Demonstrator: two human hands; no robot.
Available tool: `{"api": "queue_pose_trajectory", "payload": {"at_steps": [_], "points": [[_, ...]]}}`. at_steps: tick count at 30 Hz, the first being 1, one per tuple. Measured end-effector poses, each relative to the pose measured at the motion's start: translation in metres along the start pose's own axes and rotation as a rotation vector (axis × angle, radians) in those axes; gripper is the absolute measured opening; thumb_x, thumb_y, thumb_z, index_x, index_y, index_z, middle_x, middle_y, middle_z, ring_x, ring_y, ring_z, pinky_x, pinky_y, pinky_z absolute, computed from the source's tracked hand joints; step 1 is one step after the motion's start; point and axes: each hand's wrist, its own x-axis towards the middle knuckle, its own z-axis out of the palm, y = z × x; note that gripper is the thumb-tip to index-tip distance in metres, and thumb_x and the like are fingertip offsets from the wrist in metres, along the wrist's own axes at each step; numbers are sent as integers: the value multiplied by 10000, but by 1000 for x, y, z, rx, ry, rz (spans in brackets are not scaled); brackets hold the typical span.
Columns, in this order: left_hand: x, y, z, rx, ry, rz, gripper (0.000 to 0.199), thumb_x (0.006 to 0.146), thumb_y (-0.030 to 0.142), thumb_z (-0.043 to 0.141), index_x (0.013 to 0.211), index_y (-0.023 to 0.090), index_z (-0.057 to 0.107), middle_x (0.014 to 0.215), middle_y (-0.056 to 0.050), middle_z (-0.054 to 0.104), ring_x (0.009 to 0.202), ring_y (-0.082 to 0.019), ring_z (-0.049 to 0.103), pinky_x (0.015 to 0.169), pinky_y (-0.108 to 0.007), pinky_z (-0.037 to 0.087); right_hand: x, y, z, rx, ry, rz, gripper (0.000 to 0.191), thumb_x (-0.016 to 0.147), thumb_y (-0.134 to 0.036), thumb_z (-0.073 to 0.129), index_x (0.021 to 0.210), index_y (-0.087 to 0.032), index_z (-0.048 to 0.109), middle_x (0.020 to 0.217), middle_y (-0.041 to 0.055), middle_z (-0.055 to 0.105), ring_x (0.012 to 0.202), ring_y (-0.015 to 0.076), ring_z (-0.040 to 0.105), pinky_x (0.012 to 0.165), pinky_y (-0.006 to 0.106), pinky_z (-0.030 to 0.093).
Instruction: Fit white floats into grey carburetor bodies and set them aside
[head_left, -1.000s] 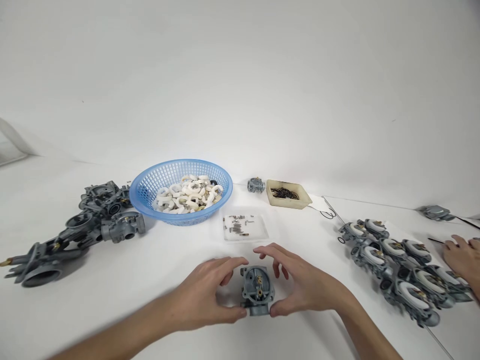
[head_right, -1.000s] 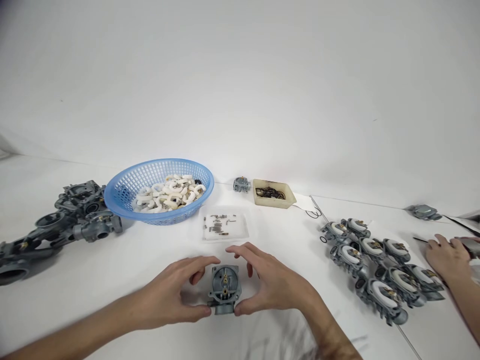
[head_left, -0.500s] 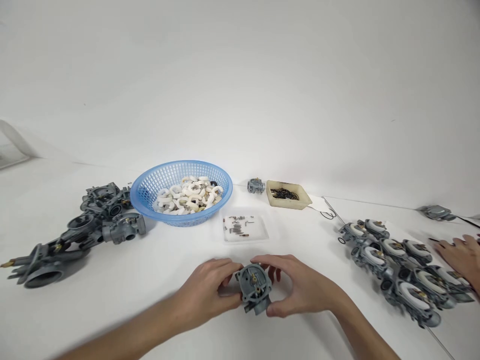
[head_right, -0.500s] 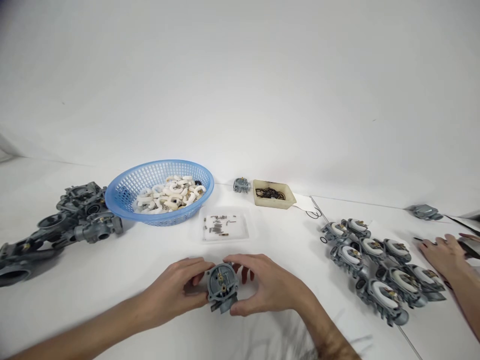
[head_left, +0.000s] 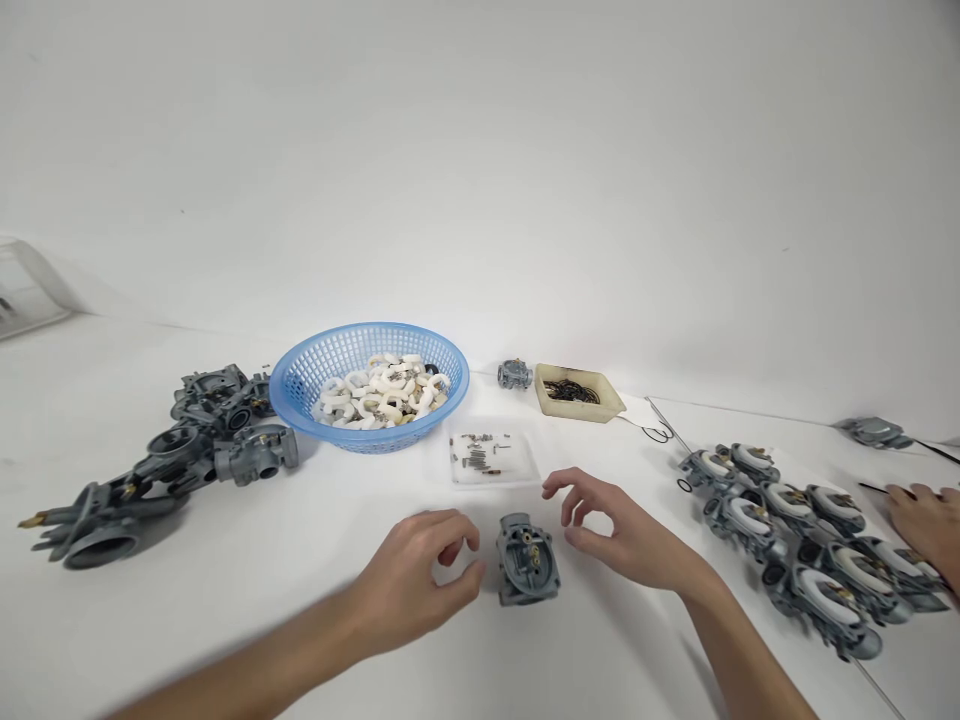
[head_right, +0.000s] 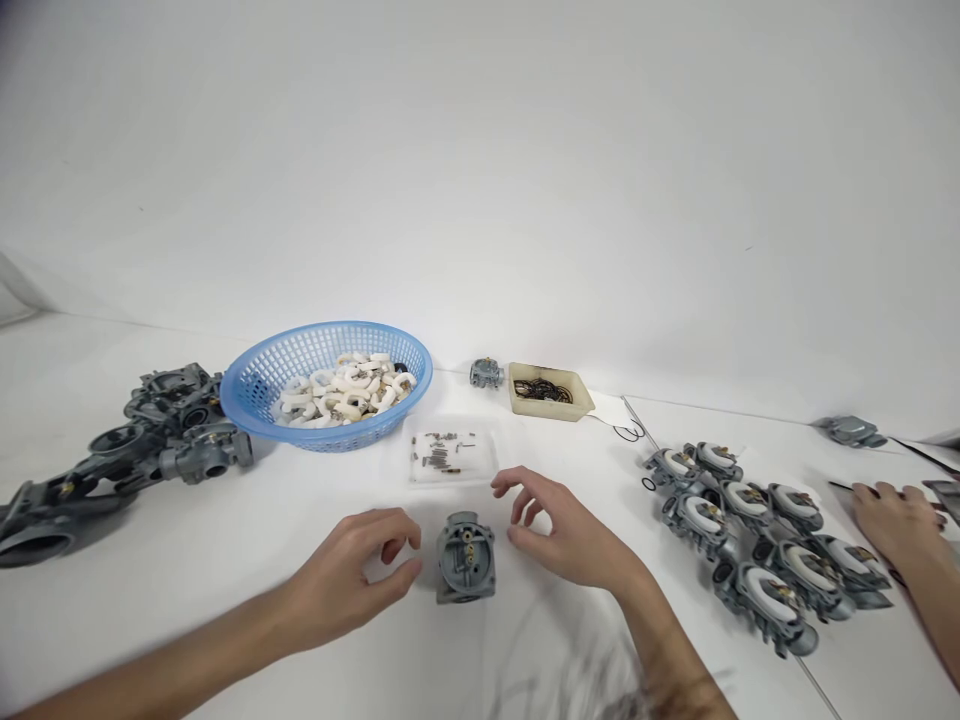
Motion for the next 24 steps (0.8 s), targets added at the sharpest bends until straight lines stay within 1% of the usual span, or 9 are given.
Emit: {"api": "queue_pose_trajectory", "payload": {"at_steps": [2,6,8,11,14,18,20,22,24], "points": [[0,-2,0,-3,-3,-8,119,872,254,574,962,216,643,724,19,563,677,-174,565,652,-286,412,1,-2,2,4,-12,0,384,921,-295,606,1299,-267,544,1272,64,588,922,170,609,882,347,548],[-1,-1,1,-10,-26,-3,214,848,262,603,1060,246,630,735,31,555,694,-178,576,666,-286,418,1,-5,8,-6,-155,60,895,669,-402,890,1455,-318,470,1353,57,527,1019,207,584,909,340,533],[-2,1,1,1,-42,-21,252,836,289,624,1085,255,602,729,41,538,690,-182,569,659,-286,411,2,-6,11,-17,-200,77,1030,595,-423,931,1493,-334,433,1374,55,516,1027,216,575,920,348,525],[-2,2,1,20,-64,-70,463,790,379,716,1207,268,549,781,38,575,732,-206,585,683,-301,422,4,-6,14,-31,-198,71,952,618,-419,925,1455,-307,486,1324,51,573,1003,221,583,924,360,514],[-1,0,2,17,-72,-14,635,755,413,787,1323,290,531,915,8,655,860,-245,621,788,-338,448,6,-6,16,-34,-184,56,808,662,-368,900,1386,-284,551,1285,39,619,989,222,597,910,353,515],[2,-4,4,33,-67,67,385,876,358,704,1241,272,616,940,-17,676,879,-243,621,820,-352,453,7,-7,17,-70,-191,26,750,644,-380,899,1321,-261,599,1233,34,652,955,225,603,859,340,525],[2,-6,5,37,-59,56,404,905,361,682,1289,272,592,1008,-37,681,915,-256,616,826,-364,459,7,-8,19,-87,-183,26,756,626,-383,897,1308,-243,604,1200,41,662,933,224,604,832,335,532],[2,-8,7,25,-57,63,464,920,359,672,1359,295,538,1124,-47,676,971,-267,609,862,-380,459,8,-7,21,-85,-159,9,739,627,-319,872,1308,-241,597,1190,37,666,937,221,606,836,329,538],[3,-9,8,15,-61,78,427,946,359,644,1356,301,538,1149,-43,676,964,-262,606,866,-384,457,9,-7,24,-62,-132,-27,716,637,-230,819,1313,-245,584,1172,26,671,934,210,613,863,324,538]]}}
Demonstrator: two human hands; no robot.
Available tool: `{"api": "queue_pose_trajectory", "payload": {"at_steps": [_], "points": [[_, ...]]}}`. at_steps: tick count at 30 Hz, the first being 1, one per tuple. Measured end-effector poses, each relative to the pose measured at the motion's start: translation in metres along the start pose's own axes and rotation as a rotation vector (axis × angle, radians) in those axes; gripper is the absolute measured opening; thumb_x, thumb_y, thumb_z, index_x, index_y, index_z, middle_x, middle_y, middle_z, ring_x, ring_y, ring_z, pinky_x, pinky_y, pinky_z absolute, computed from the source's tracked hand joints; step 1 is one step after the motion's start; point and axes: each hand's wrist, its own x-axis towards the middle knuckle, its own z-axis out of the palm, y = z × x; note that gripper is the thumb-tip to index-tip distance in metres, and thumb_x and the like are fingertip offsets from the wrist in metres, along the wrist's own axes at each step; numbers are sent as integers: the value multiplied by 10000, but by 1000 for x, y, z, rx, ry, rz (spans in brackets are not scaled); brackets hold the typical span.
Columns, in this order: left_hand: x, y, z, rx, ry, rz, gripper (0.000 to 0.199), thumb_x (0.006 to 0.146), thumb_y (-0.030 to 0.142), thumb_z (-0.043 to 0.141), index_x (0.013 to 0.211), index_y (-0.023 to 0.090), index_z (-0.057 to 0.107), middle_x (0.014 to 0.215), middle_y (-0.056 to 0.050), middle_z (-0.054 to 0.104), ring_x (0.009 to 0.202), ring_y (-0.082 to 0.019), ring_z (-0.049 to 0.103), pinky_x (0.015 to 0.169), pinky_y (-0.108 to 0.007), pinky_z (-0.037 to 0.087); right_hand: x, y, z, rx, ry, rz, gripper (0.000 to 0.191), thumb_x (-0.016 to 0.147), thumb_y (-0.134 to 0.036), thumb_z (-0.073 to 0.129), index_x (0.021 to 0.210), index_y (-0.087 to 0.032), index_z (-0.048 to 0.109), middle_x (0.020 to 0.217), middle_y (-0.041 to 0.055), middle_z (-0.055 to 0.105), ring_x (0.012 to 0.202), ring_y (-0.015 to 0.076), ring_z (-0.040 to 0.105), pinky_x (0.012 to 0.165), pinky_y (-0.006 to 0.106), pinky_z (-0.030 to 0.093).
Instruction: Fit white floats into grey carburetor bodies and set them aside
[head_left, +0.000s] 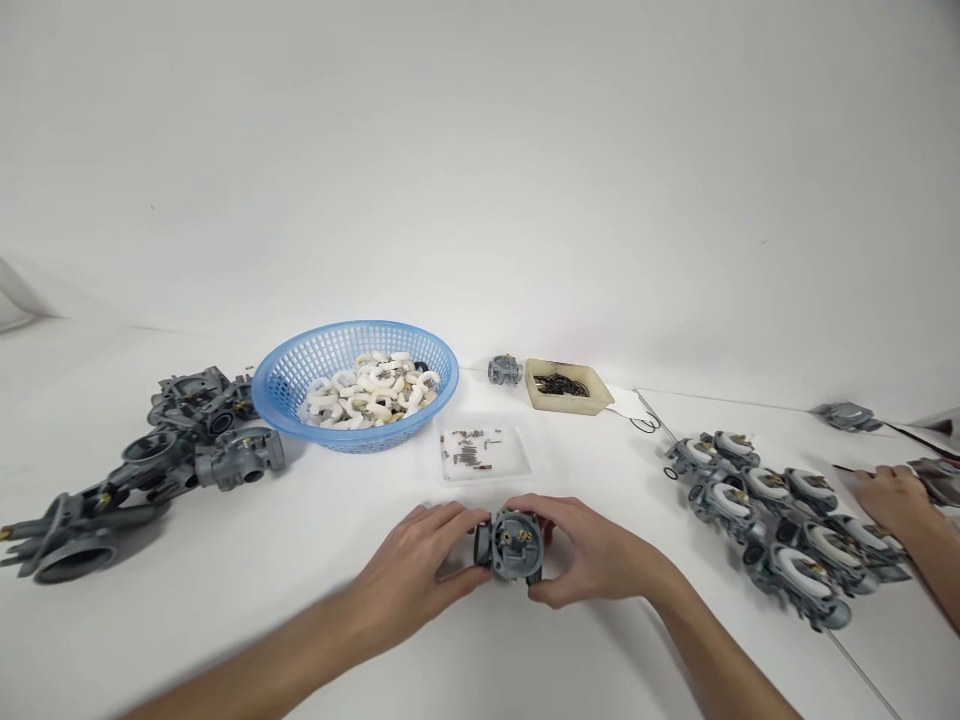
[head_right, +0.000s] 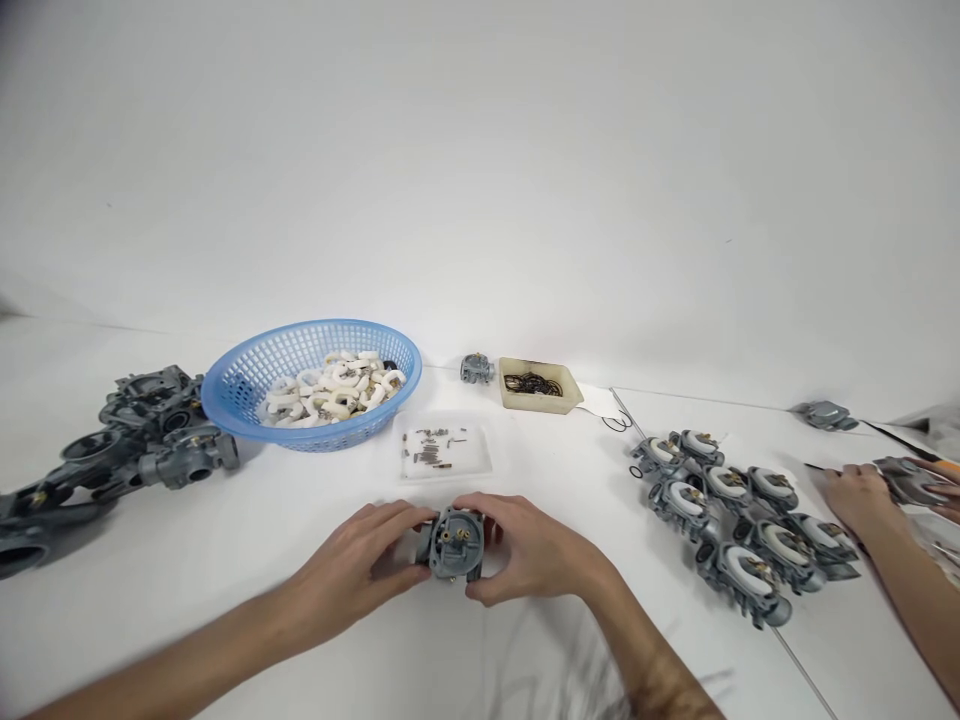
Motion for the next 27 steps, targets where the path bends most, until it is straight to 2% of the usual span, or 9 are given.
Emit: {"api": "queue_pose_trajectory", "payload": {"at_steps": [4,6,9,13,15,19,24,27], "points": [[0,2,0,-42,0,-11,342,974,390,600,1288,255,594,1064,-47,688,868,-242,583,794,-356,454,0,-1,5,44,30,-35,701,636,-142,736,1309,-247,569,1112,8,683,898,194,620,897,325,526],[0,5,-3,-160,-9,-52,337,956,385,623,1266,252,616,1044,-41,680,841,-222,567,776,-334,446,-2,-4,6,55,43,-13,697,642,-140,728,1309,-265,568,1114,2,681,927,201,615,919,333,510],[1,9,-9,-349,-42,-152,273,939,395,642,1156,233,676,883,-9,654,767,-185,546,709,-290,433,-3,-6,6,80,55,39,678,685,-179,734,1330,-289,558,1046,-8,685,917,201,599,901,340,492],[6,12,-15,-688,-113,-271,325,910,477,662,988,163,690,764,4,602,710,-158,532,650,-263,423,1,-5,7,283,-23,-40,535,834,-352,687,1337,-239,544,928,3,661,762,162,561,707,283,466],[7,13,-18,-832,-111,-330,347,877,495,696,904,149,680,754,4,591,693,-150,524,649,-265,422,3,-3,10,406,-36,-88,495,899,-458,642,1319,-211,554,955,25,639,771,158,553,695,280,449],[5,16,-25,-911,-87,-390,364,870,497,713,756,158,642,709,6,576,686,-155,529,689,-284,433,5,2,16,642,-70,-130,654,930,-609,600,1424,-198,479,971,60,603,794,165,553,643,267,450],[-2,14,-25,-1060,-118,-438,328,926,478,678,864,157,705,813,-51,657,776,-191,570,771,-326,458,4,2,23,758,-70,-177,717,923,-670,594,1447,-197,464,971,84,608,813,177,587,578,238,431],[-3,14,-21,-1142,-103,-481,314,926,463,690,894,152,719,902,-74,682,778,-185,572,758,-329,469,4,0,23,727,-43,-143,670,964,-703,484,1380,-180,528,891,75,642,692,143,575,545,229,397]]}}
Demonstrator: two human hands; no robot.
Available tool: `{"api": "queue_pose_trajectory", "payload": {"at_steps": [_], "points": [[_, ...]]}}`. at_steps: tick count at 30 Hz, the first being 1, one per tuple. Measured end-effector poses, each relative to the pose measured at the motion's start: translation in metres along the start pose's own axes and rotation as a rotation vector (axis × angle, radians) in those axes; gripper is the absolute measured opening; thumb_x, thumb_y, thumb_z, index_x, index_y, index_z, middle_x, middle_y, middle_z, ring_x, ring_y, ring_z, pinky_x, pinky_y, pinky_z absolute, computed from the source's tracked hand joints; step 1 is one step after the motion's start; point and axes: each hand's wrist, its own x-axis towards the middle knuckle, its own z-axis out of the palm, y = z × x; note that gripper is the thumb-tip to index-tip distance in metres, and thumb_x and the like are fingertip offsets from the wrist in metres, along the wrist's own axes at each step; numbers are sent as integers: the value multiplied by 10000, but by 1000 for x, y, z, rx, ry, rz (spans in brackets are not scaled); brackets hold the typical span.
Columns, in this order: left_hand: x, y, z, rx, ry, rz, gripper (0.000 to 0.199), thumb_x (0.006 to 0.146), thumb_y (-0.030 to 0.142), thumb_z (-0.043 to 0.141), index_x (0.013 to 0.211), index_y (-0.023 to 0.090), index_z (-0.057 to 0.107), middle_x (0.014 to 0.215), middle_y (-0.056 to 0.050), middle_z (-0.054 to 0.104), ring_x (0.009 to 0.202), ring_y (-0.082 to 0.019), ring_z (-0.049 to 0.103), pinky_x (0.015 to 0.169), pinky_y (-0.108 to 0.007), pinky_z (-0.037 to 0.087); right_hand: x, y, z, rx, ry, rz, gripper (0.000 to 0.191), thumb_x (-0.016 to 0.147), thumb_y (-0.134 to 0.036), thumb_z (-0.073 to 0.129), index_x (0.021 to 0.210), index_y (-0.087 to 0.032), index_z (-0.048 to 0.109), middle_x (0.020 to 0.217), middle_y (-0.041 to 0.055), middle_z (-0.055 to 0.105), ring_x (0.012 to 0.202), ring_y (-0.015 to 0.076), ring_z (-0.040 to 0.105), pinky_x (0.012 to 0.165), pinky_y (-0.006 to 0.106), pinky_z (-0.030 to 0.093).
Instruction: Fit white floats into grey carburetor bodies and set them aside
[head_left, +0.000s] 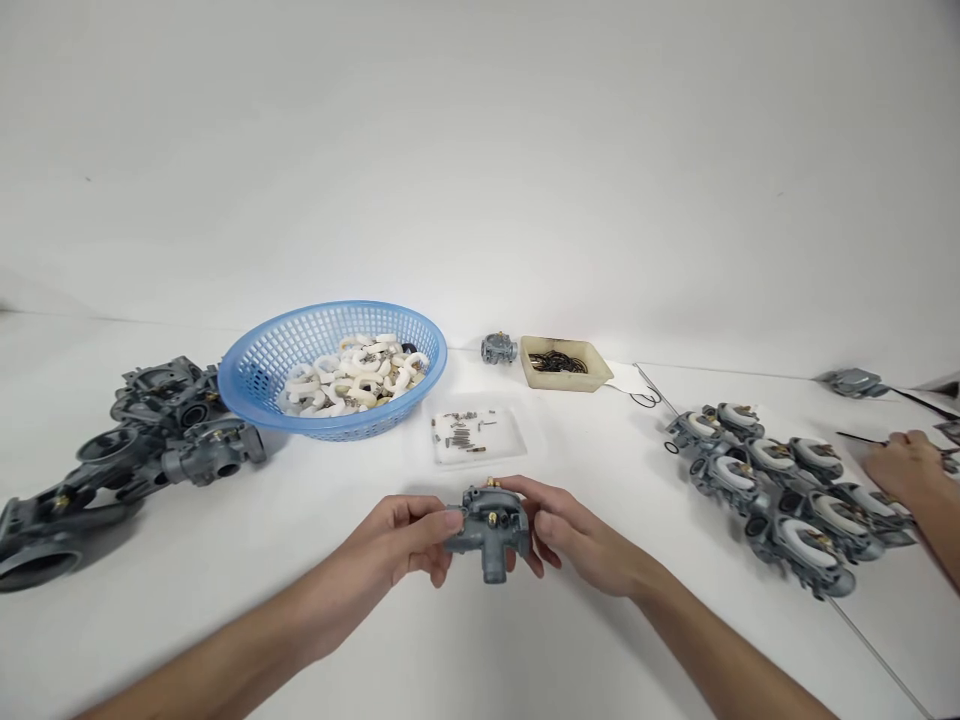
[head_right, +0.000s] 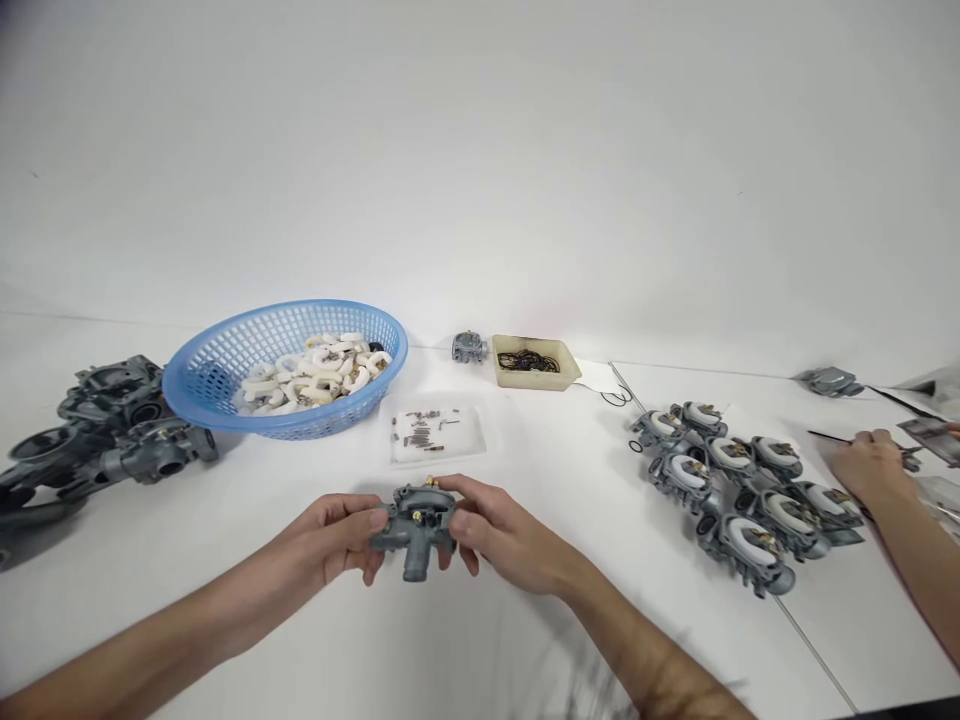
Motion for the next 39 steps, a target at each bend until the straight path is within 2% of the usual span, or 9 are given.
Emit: {"api": "queue_pose_trajectory", "payload": {"at_steps": [3,9,16,20,23,26,28,33,39], "points": [[0,-3,2,-87,32,-29,332,913,474,708,917,142,724,920,-88,688,769,-183,581,738,-328,484,0,-1,1,-36,30,70,672,1013,-705,328,1344,-162,544,812,70,675,565,112,539,486,216,334],[-1,-4,2,-187,76,-89,305,909,460,723,949,159,697,880,-68,690,741,-169,578,709,-313,501,2,0,3,1,42,140,706,998,-727,315,1311,-141,552,759,66,670,515,108,535,441,193,338],[4,0,-1,233,51,111,437,836,537,753,674,153,622,617,-1,589,634,-146,515,616,-269,395,1,2,4,5,-12,140,719,920,-747,496,1356,-175,496,810,36,630,559,113,547,505,224,437],[1,11,-3,481,52,182,325,834,473,758,805,156,693,723,-7,637,701,-161,554,676,-288,428,-2,0,2,-148,-10,150,723,789,-515,792,1394,-273,481,968,29,650,705,136,578,614,257,466],[-3,20,-4,697,15,232,205,864,387,731,893,184,717,780,0,664,747,-169,591,743,-303,462,-4,-4,2,-359,51,173,771,763,-367,811,1437,-381,437,982,12,679,721,164,598,639,304,492],[-1,19,-9,837,15,286,212,857,365,740,1010,219,716,846,-1,669,806,-186,606,771,-314,481,-5,-10,4,-582,121,168,783,739,-330,814,1429,-429,457,918,1,701,723,198,620,670,352,514],[2,14,-13,883,15,324,265,851,345,744,1089,236,707,896,-8,669,836,-194,603,783,-322,489,-3,-13,5,-665,138,154,732,756,-303,786,1415,-422,489,987,16,719,722,205,638,669,361,519],[8,6,-21,934,12,388,332,849,270,725,1177,267,678,954,-6,674,839,-183,599,752,-305,504,2,-12,6,-750,144,139,685,757,-264,752,1388,-407,526,1230,16,679,779,201,675,660,334,530],[9,6,-22,967,38,419,420,792,224,734,1204,272,666,947,-10,674,852,-196,615,782,-321,514,1,-9,6,-795,135,109,719,727,-292,806,1385,-397,535,1210,19,668,782,199,673,683,335,537]]}}
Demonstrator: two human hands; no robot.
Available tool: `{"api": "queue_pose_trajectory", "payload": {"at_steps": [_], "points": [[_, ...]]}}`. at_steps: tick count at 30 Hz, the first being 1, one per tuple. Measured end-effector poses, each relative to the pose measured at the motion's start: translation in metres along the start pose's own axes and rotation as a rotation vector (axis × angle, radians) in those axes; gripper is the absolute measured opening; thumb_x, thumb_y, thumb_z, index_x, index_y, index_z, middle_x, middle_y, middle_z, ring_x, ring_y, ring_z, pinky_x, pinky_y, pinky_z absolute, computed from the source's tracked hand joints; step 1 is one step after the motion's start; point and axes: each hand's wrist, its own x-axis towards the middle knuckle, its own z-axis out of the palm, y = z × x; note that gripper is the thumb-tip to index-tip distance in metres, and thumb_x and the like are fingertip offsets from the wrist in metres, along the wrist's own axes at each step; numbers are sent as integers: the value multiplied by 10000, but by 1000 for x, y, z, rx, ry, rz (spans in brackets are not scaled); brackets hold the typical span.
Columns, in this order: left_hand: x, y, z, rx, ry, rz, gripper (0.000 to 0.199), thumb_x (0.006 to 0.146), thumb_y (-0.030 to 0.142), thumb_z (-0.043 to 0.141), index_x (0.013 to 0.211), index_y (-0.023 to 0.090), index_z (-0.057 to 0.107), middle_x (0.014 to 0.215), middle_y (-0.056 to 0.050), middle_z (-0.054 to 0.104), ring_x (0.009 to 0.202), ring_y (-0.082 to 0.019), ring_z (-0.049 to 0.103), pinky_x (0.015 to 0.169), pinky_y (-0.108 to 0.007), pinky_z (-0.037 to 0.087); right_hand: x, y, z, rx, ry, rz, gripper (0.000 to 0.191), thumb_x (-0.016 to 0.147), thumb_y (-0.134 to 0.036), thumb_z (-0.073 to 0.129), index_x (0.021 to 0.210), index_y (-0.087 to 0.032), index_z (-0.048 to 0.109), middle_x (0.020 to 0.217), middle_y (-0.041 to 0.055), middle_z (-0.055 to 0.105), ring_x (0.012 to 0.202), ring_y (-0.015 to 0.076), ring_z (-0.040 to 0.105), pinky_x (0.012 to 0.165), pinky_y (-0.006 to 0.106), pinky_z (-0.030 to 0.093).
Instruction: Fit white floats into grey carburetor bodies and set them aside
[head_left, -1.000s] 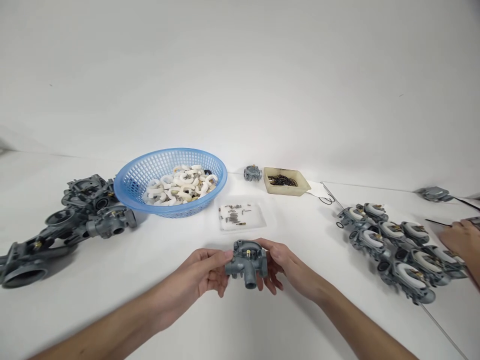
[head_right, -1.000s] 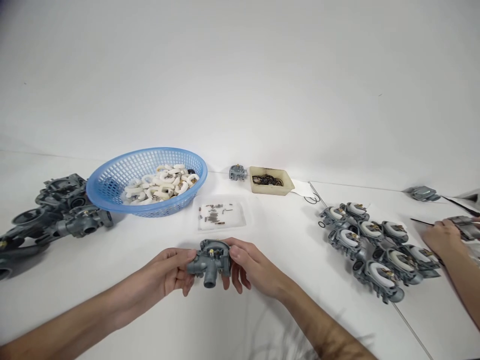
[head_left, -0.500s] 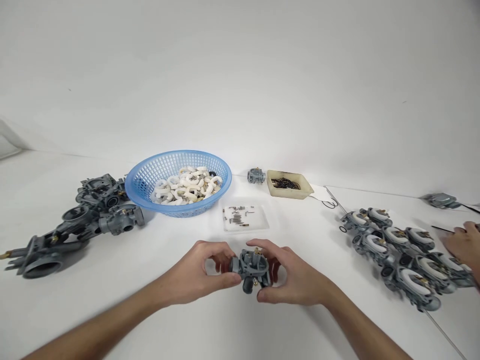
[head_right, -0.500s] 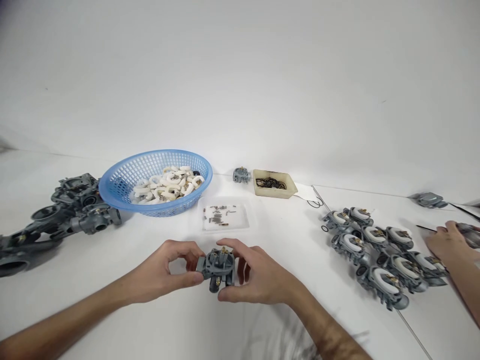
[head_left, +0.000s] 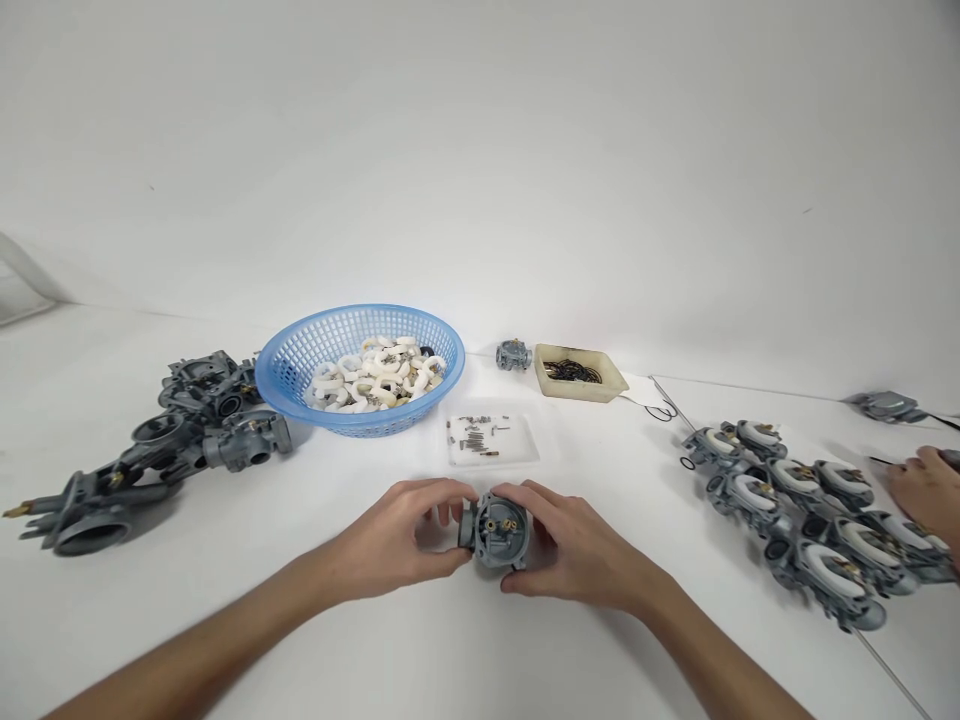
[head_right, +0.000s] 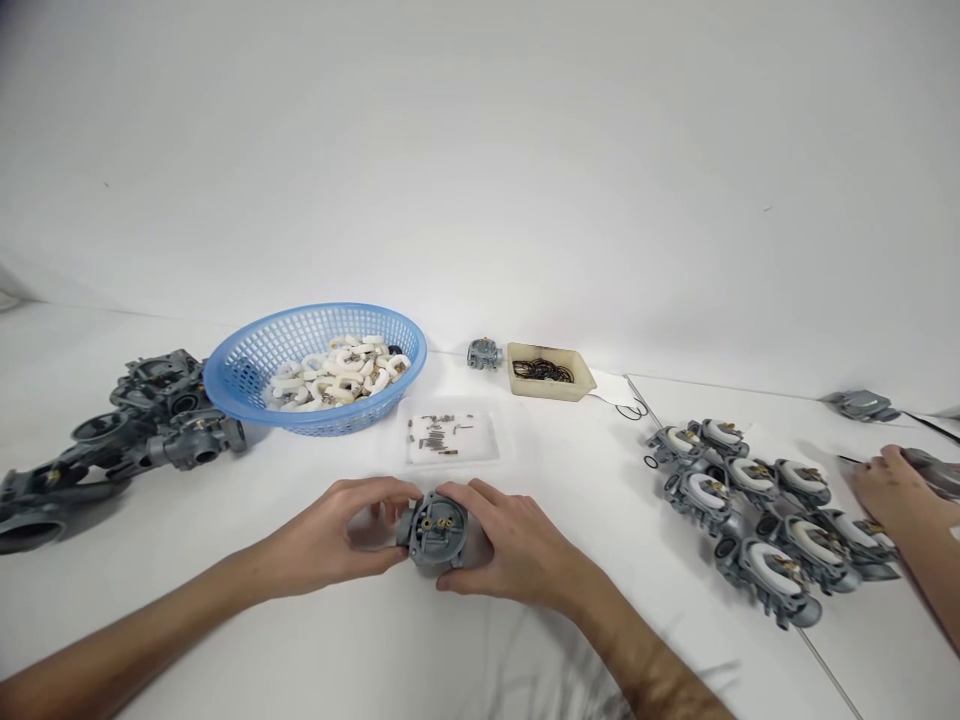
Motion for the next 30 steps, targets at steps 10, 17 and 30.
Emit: {"api": "queue_pose_trajectory", "payload": {"at_steps": [10,17,30], "points": [[-4,12,2,-249,-41,-138,852,777,153,686,1544,315,353,1491,-93,513,1347,-328,485,1114,-465,414,1,0,9,30,135,-47,733,769,-350,822,1427,-394,502,1235,90,659,846,292,669,693,431,538],[-4,12,3,-332,-89,-151,911,695,63,627,1527,335,374,1470,-57,534,1296,-311,517,1074,-441,451,6,1,21,44,165,-67,649,794,-385,774,1376,-415,490,1258,30,629,992,293,673,772,406,569],[-3,2,-11,46,347,-23,288,903,317,575,1173,232,626,760,20,618,749,-179,621,795,-300,501,-4,47,-40,-25,296,-2,372,898,-386,632,1254,-284,597,1297,72,597,725,162,586,642,362,551]]}}
